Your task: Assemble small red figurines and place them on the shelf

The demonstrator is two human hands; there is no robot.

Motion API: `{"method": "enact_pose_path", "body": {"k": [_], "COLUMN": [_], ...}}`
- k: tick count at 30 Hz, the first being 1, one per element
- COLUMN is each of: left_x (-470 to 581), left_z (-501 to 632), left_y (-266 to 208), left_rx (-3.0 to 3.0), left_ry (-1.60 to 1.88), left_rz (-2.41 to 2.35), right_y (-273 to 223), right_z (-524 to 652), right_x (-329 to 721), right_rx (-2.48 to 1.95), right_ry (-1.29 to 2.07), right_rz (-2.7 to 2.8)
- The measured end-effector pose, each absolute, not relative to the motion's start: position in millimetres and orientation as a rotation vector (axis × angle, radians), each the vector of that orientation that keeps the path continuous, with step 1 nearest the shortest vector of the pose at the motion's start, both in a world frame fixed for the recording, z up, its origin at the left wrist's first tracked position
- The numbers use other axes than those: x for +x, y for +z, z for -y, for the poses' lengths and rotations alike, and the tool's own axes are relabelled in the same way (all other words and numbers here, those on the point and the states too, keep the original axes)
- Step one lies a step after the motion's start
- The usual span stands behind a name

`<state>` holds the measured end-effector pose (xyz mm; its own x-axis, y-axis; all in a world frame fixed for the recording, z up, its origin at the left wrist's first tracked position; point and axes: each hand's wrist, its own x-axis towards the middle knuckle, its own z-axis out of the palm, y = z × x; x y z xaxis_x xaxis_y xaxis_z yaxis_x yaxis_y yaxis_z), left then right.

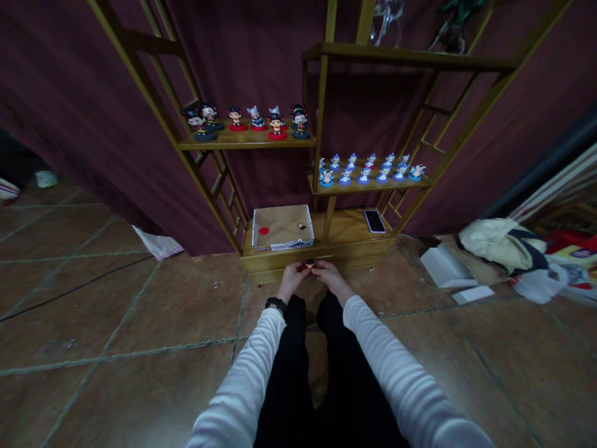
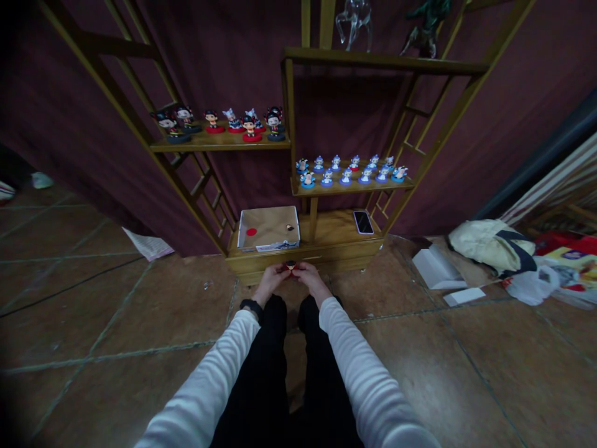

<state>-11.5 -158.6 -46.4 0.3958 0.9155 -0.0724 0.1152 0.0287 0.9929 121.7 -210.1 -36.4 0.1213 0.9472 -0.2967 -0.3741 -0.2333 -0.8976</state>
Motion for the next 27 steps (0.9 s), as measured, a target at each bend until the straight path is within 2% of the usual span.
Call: {"method": "enact_pose_path", "body": {"k": [6,17,27], "left_x": [-7.8,-7.4,-7.5], "left_z": [153.2,150.5,147.8], "left_y": [-52.5,-49.6,-58.2], "left_rx": [1.426,1.609,1.67], "left_ry": [0.796,0.803,0.812], "left_rz": [-0.847,-1.068,-1.028], "right_y": [-39.9,-43.2,-35.5], "right_z": [208.5,204.2,205.4], "right_x": [126.0,127.7,124.3], "right_rx": [-1.164,-1.193,-1.185], "right_ry": [1.389,1.398,1.395], "right_rz": [0.566,0.571,0.61]}}
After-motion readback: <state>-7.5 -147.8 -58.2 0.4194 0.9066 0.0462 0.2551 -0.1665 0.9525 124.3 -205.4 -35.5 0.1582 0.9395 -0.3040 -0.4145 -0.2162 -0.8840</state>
